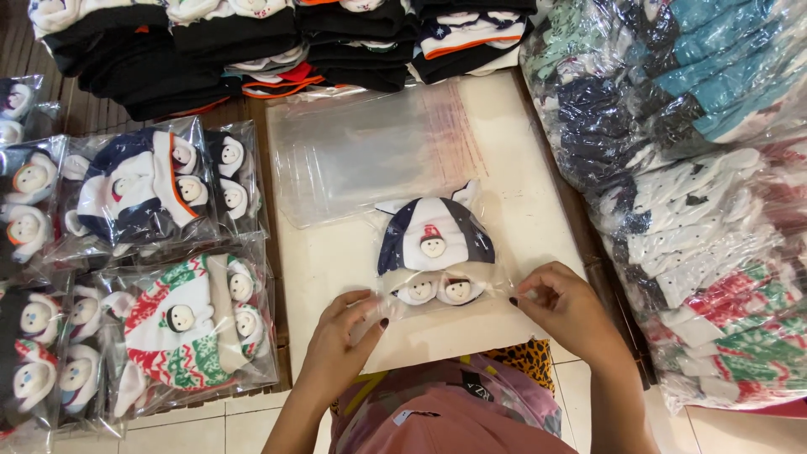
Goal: The person takes cloth items from stacks on a table and places them into clear plastic bags, smoothing the bags by hand.
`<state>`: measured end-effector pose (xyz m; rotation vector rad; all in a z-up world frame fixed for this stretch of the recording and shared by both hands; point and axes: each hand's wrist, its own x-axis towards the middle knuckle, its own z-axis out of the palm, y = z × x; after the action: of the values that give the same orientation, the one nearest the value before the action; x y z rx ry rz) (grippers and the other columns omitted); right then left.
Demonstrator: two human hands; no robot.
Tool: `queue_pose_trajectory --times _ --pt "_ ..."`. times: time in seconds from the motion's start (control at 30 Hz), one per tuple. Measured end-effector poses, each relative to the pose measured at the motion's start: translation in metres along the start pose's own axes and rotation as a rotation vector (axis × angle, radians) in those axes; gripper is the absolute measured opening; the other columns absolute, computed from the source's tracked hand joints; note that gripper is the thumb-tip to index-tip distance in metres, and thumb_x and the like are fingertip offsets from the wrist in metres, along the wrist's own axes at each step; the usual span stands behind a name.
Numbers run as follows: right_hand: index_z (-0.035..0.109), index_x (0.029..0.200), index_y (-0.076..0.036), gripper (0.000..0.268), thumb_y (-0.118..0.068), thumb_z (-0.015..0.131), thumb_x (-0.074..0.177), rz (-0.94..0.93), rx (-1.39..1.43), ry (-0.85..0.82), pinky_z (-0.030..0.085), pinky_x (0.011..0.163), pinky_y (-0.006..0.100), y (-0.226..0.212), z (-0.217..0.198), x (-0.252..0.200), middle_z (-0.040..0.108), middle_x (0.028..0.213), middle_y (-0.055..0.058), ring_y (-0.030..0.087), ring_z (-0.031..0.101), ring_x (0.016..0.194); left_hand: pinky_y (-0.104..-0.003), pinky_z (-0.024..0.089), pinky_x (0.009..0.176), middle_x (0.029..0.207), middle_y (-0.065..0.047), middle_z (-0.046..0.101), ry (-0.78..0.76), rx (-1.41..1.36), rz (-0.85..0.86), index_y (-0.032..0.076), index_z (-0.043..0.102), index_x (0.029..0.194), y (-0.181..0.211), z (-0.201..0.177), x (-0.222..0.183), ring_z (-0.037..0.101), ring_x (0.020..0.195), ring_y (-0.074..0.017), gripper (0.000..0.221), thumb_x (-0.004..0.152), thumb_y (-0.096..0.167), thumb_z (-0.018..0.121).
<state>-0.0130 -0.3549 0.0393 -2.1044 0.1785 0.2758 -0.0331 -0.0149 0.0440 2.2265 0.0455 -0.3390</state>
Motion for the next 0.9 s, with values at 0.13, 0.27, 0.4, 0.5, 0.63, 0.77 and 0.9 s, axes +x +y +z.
queue_pose_trajectory --times 0.13,0.27,0.4,0.5,0.63,0.77,0.9 --pt "0.075 0.111 -0.012 0.031 -0.017 0.079 0.080 -0.018 -0.282 0.142 0.052 0.067 0.027 -0.032 0.003 -0.010 0.070 0.098 -0.001 0.014 0.060 0.072 -0.037 0.047 0.098 0.151 -0.012 0.051 0.060 0.169 0.086 -0.001 0.054 0.140 0.016 -0.002 -0.010 0.056 0.125 -0.0293 0.061 0.089 0.030 0.065" --pt "0.056 0.139 0.000 0.053 -0.011 0.069 0.089 -0.597 -0.284 0.350 0.036 0.114 0.050 -0.066 0.039 0.001 0.054 0.143 0.023 0.040 0.047 0.136 -0.056 0.021 0.115 0.157 -0.024 0.040 0.299 0.293 0.443 0.000 0.043 0.150 0.040 0.018 0.017 0.034 0.144 -0.0434 0.057 0.097 0.018 0.050" --pt "0.041 0.157 -0.008 0.059 -0.033 0.050 0.104 -0.696 -0.528 0.315 0.012 0.126 0.052 -0.056 0.077 0.035 0.034 0.165 0.018 0.036 0.023 0.155 -0.057 0.007 0.122 0.163 -0.022 0.033 0.339 0.389 0.593 0.001 0.037 0.156 0.050 0.043 0.054 0.022 0.153 -0.0425 0.056 0.106 0.024 0.042" --pt "0.037 0.160 -0.012 0.059 -0.034 0.044 0.105 -0.656 -0.625 0.319 0.008 0.126 0.049 -0.044 0.087 0.049 0.031 0.168 0.013 0.030 0.020 0.157 -0.057 0.009 0.122 0.163 -0.020 0.035 0.349 0.468 0.584 0.001 0.037 0.156 0.044 0.053 0.072 0.025 0.152 -0.0406 0.057 0.107 0.029 0.042" --pt "0.038 0.159 -0.015 0.060 -0.041 0.042 0.105 -0.611 -0.668 0.290 0.010 0.127 0.047 -0.034 0.091 0.055 0.028 0.169 0.009 0.027 0.021 0.157 -0.058 0.010 0.121 0.165 -0.017 0.031 0.324 0.514 0.551 0.005 0.033 0.159 0.029 0.063 0.081 0.023 0.153 -0.0394 0.064 0.105 0.037 0.044" --pt "0.039 0.159 -0.015 0.059 -0.042 0.041 0.105 -0.592 -0.670 0.269 0.012 0.126 0.047 -0.034 0.093 0.053 0.030 0.169 0.010 0.028 0.023 0.156 -0.056 0.014 0.121 0.164 -0.018 0.032 0.318 0.506 0.525 0.004 0.034 0.158 0.026 0.066 0.079 0.026 0.152 -0.0403 0.063 0.106 0.039 0.042" --pt "0.039 0.159 -0.015 0.060 -0.043 0.040 0.105 -0.581 -0.683 0.255 0.014 0.126 0.048 -0.031 0.095 0.055 0.031 0.168 0.011 0.029 0.024 0.156 -0.056 0.016 0.121 0.164 -0.019 0.032 0.307 0.510 0.511 0.005 0.033 0.159 0.023 0.068 0.081 0.026 0.151 -0.0407 0.064 0.106 0.040 0.039"
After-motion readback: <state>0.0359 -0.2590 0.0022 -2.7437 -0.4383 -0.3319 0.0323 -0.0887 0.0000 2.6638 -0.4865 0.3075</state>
